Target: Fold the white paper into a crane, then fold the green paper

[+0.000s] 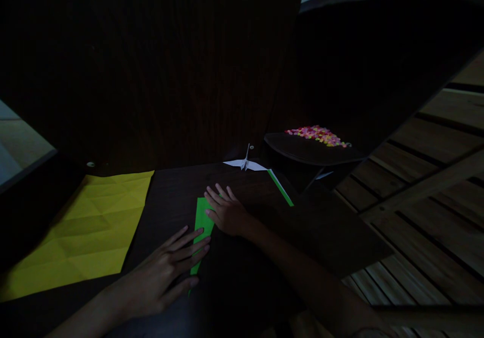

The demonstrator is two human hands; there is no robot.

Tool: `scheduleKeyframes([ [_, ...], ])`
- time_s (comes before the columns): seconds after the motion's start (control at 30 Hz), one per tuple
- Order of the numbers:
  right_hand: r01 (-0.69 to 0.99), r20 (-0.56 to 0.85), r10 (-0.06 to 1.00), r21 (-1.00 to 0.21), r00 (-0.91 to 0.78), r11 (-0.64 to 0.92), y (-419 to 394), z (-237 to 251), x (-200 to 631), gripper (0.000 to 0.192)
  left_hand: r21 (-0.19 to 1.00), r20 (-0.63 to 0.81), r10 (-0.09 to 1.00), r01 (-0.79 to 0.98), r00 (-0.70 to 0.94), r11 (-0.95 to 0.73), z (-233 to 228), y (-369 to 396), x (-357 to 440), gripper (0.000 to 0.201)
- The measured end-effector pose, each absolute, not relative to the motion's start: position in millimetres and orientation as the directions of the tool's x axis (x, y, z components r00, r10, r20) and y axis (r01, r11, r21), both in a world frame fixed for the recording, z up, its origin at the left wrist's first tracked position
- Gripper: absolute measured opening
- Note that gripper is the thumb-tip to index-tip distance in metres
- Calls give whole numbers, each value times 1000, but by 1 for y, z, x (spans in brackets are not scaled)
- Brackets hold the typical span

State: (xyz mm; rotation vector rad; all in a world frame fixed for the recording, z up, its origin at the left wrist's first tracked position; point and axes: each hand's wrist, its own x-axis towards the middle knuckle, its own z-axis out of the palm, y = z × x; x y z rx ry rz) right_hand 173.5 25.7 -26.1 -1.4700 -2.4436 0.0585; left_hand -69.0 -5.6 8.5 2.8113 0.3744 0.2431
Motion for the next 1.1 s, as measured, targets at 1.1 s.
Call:
scheduleKeyframes([
  [1.1,639,421,668,-231,-614,733,17,-16,169,38,352,370,501,381,782,-855,-10,3,-72,42],
])
